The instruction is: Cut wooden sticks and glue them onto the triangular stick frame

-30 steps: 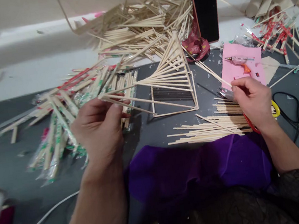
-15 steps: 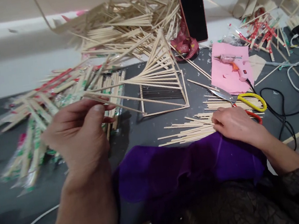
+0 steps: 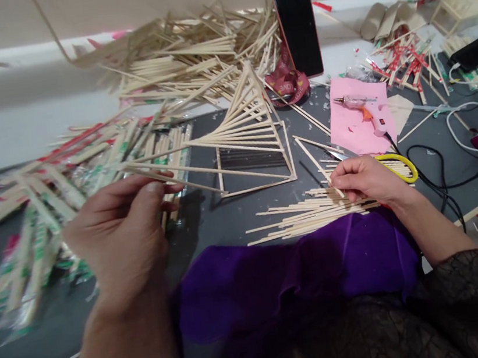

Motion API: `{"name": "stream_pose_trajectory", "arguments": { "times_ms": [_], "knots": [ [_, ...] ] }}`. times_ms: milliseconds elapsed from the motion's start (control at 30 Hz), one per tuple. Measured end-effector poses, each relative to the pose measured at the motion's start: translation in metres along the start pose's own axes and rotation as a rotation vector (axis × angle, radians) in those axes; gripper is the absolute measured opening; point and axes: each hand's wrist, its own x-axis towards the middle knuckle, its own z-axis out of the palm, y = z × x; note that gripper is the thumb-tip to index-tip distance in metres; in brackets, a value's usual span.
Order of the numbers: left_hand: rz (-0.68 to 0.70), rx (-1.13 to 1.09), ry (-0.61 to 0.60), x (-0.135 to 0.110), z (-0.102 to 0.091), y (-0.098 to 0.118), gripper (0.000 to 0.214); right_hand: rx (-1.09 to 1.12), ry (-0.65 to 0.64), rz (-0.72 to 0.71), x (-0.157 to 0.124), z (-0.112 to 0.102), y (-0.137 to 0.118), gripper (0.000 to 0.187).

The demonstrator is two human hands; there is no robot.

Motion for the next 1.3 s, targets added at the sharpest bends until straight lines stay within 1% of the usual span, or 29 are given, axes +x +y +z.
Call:
{"name": "stream_pose_trajectory", "arguments": {
  "times_ms": [133,200,267,367,467,600,667,733,767,800,833,900,933,967,1000,1067,1133,1200,1300],
  "knots": [
    [-0.060,0.052,-0.017,-0.001,0.001,0.005,0.011,-0.070,0.017,-0.065,0.002,0.004,-0.009,0.019],
    [-0.069,0.067,-0.023,-0.002,0.001,0.007,0.011,-0.158,0.039,-0.123,0.003,0.005,-0.016,0.018],
    [-0.064,0.064,-0.024,-0.002,0.002,0.007,0.010,-0.326,0.099,-0.196,0.004,0.005,-0.020,0.017],
    [-0.057,0.050,-0.026,-0.002,0.002,0.005,0.010,-0.620,0.188,-0.295,0.007,0.005,-0.020,0.018],
    [-0.072,0.048,-0.038,-0.002,0.002,0.001,0.010,-0.816,0.233,-0.337,0.013,0.004,-0.015,0.017],
    [-0.076,0.068,-0.055,-0.002,0.002,-0.002,0.009,-0.958,0.261,-0.415,0.024,0.003,-0.012,0.019],
    [-0.072,0.076,-0.065,-0.003,0.003,-0.001,0.010,-1.016,0.340,-0.478,0.027,0.004,-0.013,0.018],
    [-0.071,0.078,-0.064,-0.004,0.004,0.000,0.011,-1.021,0.420,-0.552,0.024,0.006,-0.015,0.017],
    [-0.072,0.078,-0.058,-0.004,0.004,0.000,0.011,-1.001,0.413,-0.583,0.021,0.007,-0.016,0.017],
    [-0.077,0.077,-0.055,-0.005,0.004,0.000,0.010,-0.981,0.357,-0.605,0.016,0.009,-0.017,0.016],
    [-0.085,0.075,-0.057,-0.005,0.004,0.000,0.010,-0.971,0.258,-0.619,0.010,0.010,-0.017,0.017],
    [-0.097,0.076,-0.066,-0.005,0.005,0.000,0.010,-1.014,0.012,-0.608,-0.003,0.013,-0.016,0.019],
    [-0.101,0.078,-0.072,-0.004,0.005,-0.001,0.009,-1.069,-0.079,-0.592,-0.009,0.014,-0.015,0.019],
    [-0.103,0.081,-0.077,-0.004,0.005,-0.001,0.009,-1.146,-0.126,-0.567,-0.014,0.015,-0.013,0.019],
    [-0.102,0.084,-0.078,-0.004,0.005,-0.002,0.010,-1.234,-0.135,-0.537,-0.019,0.016,-0.011,0.019],
    [-0.096,0.089,-0.075,-0.004,0.005,-0.003,0.010,-1.417,-0.084,-0.465,-0.025,0.019,-0.008,0.019],
    [-0.094,0.090,-0.073,-0.005,0.005,-0.003,0.011,-1.559,-0.034,-0.430,-0.029,0.022,-0.007,0.018],
    [-0.094,0.094,-0.069,-0.005,0.006,-0.002,0.011,-1.641,-0.012,-0.451,-0.032,0.025,-0.005,0.017],
    [-0.094,0.101,-0.072,-0.006,0.006,-0.003,0.012,-1.683,0.020,-0.517,-0.036,0.029,-0.001,0.020]
  ]
}}
